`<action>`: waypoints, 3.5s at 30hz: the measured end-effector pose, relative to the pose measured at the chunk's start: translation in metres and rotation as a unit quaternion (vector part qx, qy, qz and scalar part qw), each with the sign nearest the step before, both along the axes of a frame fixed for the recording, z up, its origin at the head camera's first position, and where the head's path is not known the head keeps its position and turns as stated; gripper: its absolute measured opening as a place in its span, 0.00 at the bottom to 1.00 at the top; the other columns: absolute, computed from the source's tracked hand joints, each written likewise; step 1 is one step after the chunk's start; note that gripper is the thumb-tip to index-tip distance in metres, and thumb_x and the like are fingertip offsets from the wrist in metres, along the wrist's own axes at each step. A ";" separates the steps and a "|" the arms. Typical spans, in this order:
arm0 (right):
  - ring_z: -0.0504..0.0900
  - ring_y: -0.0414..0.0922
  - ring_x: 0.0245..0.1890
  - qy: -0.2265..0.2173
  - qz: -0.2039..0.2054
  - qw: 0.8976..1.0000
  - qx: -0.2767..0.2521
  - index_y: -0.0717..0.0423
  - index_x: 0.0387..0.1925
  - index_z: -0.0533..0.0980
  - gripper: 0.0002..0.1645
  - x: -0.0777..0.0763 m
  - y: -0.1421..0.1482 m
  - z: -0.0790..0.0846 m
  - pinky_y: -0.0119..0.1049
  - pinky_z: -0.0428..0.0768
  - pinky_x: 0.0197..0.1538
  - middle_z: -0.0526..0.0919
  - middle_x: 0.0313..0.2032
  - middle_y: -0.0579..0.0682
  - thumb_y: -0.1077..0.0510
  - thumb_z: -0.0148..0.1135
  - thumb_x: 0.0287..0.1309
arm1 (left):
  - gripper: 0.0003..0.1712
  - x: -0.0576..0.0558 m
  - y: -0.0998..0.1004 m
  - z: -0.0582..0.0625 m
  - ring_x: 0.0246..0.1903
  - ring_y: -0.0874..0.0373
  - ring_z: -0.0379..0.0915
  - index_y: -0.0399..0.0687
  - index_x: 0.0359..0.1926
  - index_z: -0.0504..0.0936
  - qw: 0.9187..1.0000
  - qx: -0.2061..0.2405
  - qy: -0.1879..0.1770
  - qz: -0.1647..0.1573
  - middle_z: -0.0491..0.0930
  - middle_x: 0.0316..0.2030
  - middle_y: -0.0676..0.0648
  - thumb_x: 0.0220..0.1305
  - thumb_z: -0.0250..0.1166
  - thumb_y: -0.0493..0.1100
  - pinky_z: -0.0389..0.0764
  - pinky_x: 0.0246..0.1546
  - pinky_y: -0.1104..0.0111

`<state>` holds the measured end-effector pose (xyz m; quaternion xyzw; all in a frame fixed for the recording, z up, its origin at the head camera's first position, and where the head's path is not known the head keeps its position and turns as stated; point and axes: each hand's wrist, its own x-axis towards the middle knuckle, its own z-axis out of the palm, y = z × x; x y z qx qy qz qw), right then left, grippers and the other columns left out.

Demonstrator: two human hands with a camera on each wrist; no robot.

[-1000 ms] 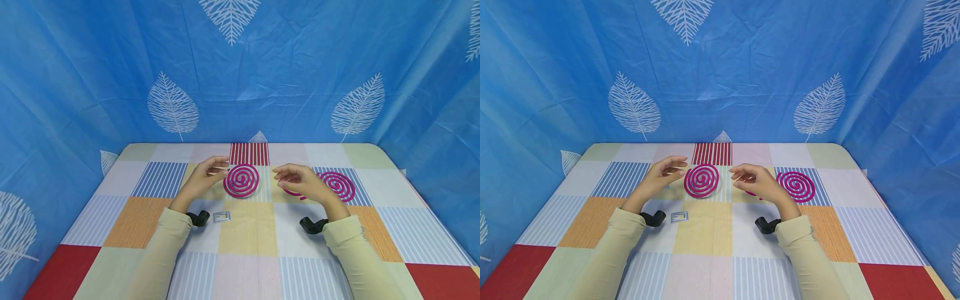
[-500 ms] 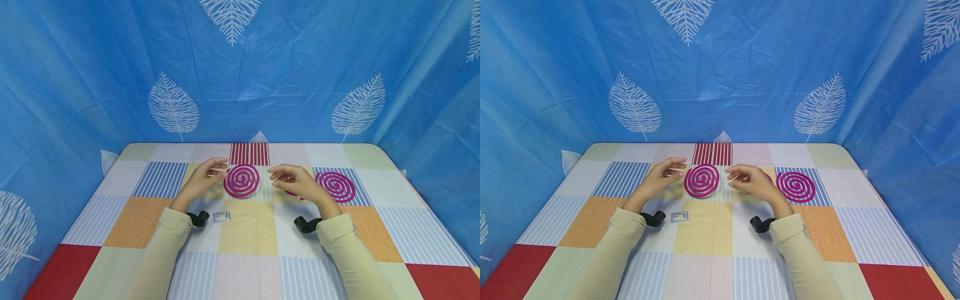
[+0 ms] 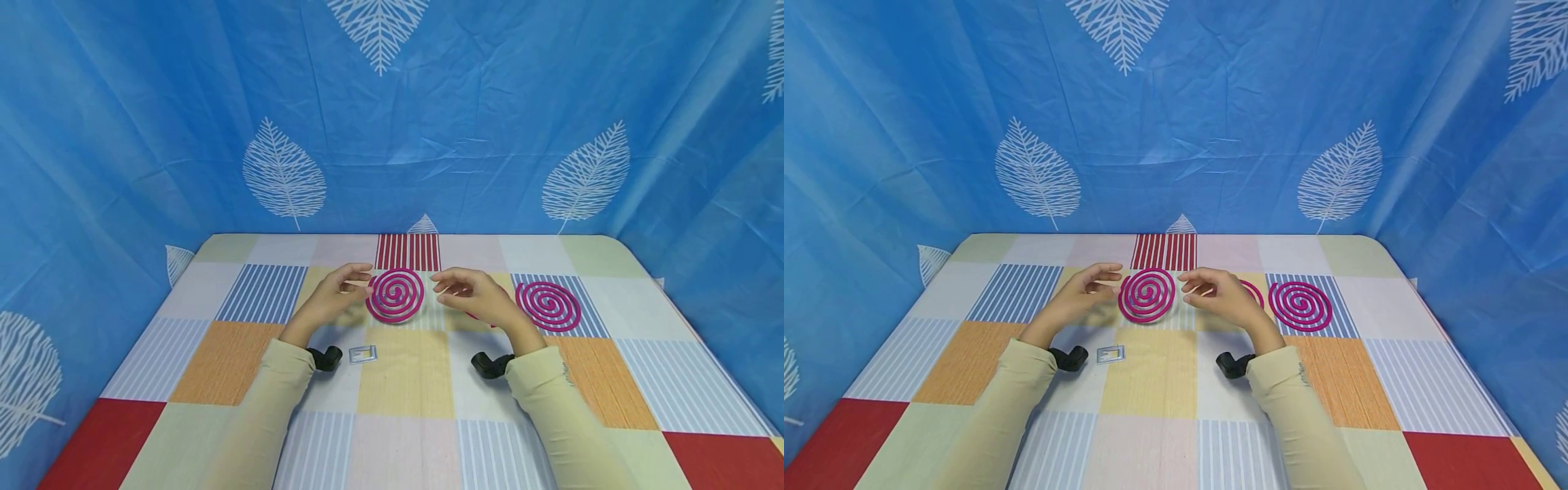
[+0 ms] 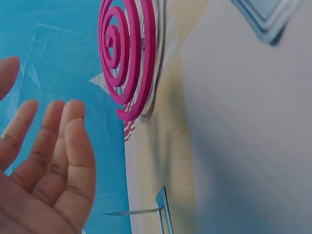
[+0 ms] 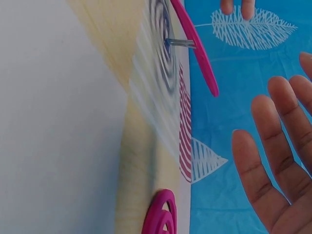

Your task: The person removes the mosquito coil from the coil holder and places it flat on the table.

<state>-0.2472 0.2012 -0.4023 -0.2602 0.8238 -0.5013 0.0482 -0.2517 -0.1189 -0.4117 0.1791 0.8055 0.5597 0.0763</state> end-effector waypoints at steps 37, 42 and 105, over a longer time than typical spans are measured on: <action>0.87 0.54 0.46 -0.093 -0.075 0.993 -0.021 0.72 0.69 0.74 0.29 -0.020 -0.026 -0.024 0.42 0.87 0.49 0.84 0.54 0.69 0.67 0.66 0.70 | 0.36 -0.004 0.001 -0.010 0.64 0.34 0.76 0.33 0.79 0.66 0.995 -0.081 -0.063 0.017 0.75 0.69 0.29 0.75 0.66 0.35 0.84 0.58 0.52; 0.87 0.47 0.44 -0.132 -0.065 0.989 -0.023 0.69 0.71 0.73 0.30 -0.025 -0.029 -0.025 0.39 0.86 0.48 0.83 0.54 0.67 0.65 0.67 0.72 | 0.35 -0.003 0.002 -0.010 0.64 0.34 0.77 0.34 0.78 0.68 0.994 -0.092 -0.057 0.020 0.76 0.68 0.29 0.74 0.67 0.34 0.83 0.60 0.50; 0.79 0.40 0.37 -0.164 -0.076 0.983 0.010 0.68 0.72 0.74 0.37 -0.035 -0.035 -0.032 0.32 0.78 0.38 0.87 0.48 0.65 0.72 0.72 0.62 | 0.43 -0.001 0.013 -0.016 0.33 0.58 0.75 0.32 0.81 0.61 0.986 -0.100 -0.127 0.043 0.84 0.40 0.42 0.71 0.70 0.32 0.76 0.32 0.71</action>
